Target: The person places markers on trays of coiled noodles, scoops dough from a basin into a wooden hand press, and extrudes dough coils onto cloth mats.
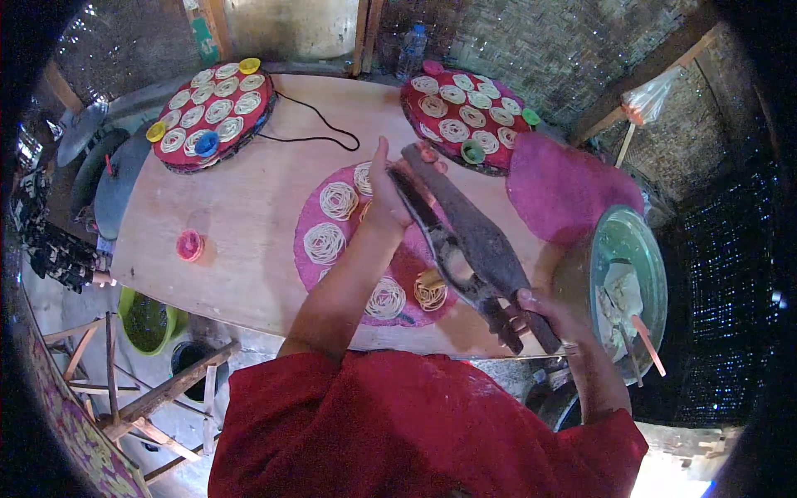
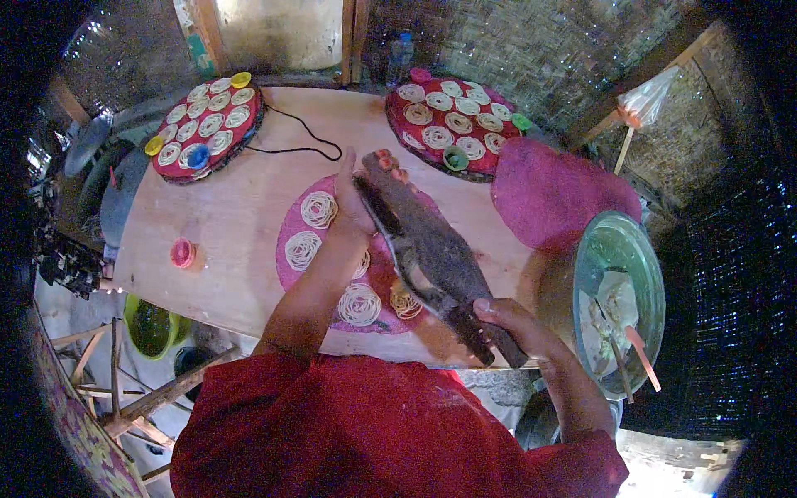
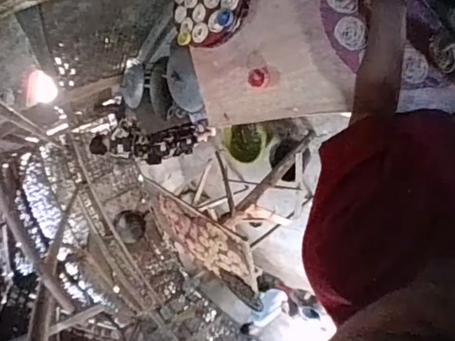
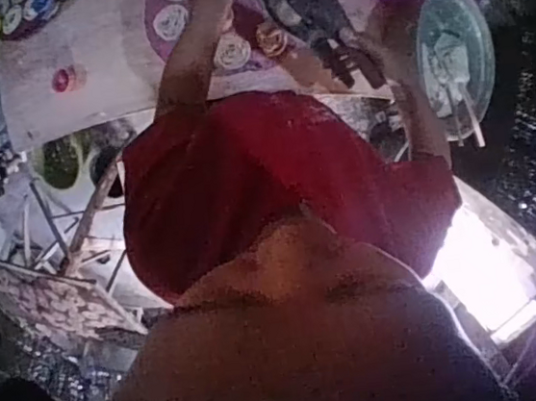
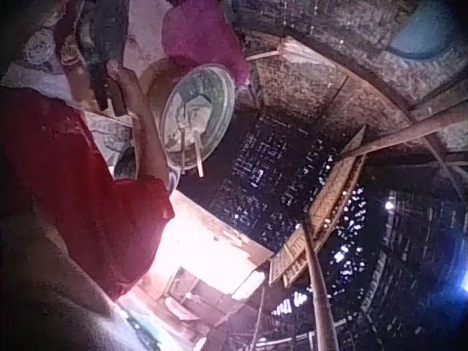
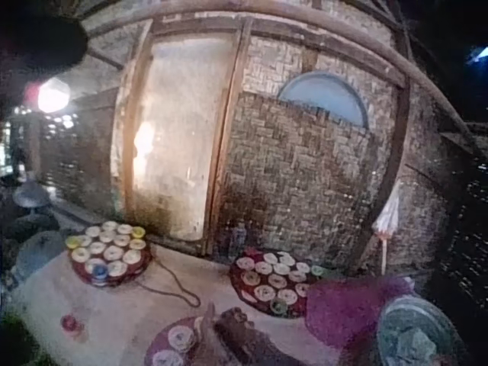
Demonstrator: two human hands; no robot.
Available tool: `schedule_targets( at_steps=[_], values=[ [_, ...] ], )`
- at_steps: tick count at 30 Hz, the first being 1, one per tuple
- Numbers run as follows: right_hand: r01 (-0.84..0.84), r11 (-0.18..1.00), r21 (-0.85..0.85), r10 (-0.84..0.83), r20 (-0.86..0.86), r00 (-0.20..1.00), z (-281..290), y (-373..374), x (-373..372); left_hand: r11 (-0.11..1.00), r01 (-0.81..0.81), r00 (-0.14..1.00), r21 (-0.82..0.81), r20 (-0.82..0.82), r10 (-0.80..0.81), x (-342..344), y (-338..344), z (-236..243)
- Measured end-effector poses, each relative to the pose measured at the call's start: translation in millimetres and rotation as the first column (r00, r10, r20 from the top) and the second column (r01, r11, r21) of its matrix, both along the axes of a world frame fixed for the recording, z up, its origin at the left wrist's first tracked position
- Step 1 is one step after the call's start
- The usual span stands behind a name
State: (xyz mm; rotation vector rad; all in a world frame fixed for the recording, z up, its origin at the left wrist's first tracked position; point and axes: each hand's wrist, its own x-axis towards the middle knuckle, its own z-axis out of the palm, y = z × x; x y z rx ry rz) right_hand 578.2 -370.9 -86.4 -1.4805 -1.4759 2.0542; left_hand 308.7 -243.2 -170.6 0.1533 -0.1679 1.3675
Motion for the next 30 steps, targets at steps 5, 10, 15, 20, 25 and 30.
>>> schedule_targets(
  at_steps=[5,10,15,20,25,30],
  values=[
    [0.028,0.999,0.018,-0.028,0.030,0.999,8,-13,7,1.000,0.003,1.000,0.023,-0.006,-0.002,8,-21,-9],
    [0.015,0.999,-0.042,-0.013,0.044,0.999,13,-5,12,0.999,0.025,0.999,-0.040,0.040,-0.023,25,-7,-19],
    [0.042,0.996,0.078,-0.043,0.009,0.999,-9,4,1,0.998,0.054,0.997,0.017,0.052,-0.055,8,13,-17],
    [-0.047,0.999,0.028,0.046,0.029,0.999,-18,1,-3,0.999,0.038,0.999,-0.001,-0.002,-0.038,-9,-3,-24],
    [0.117,0.976,-0.182,-0.170,-0.311,0.935,-44,4,9,0.990,-0.005,1.000,-0.139,-0.004,0.004,-9,-16,-12],
    [0.259,0.961,0.094,-0.161,-0.573,0.804,-106,-12,-34,0.983,-0.116,0.992,-0.143,-0.066,0.108,-8,-18,-6]
  ],
)
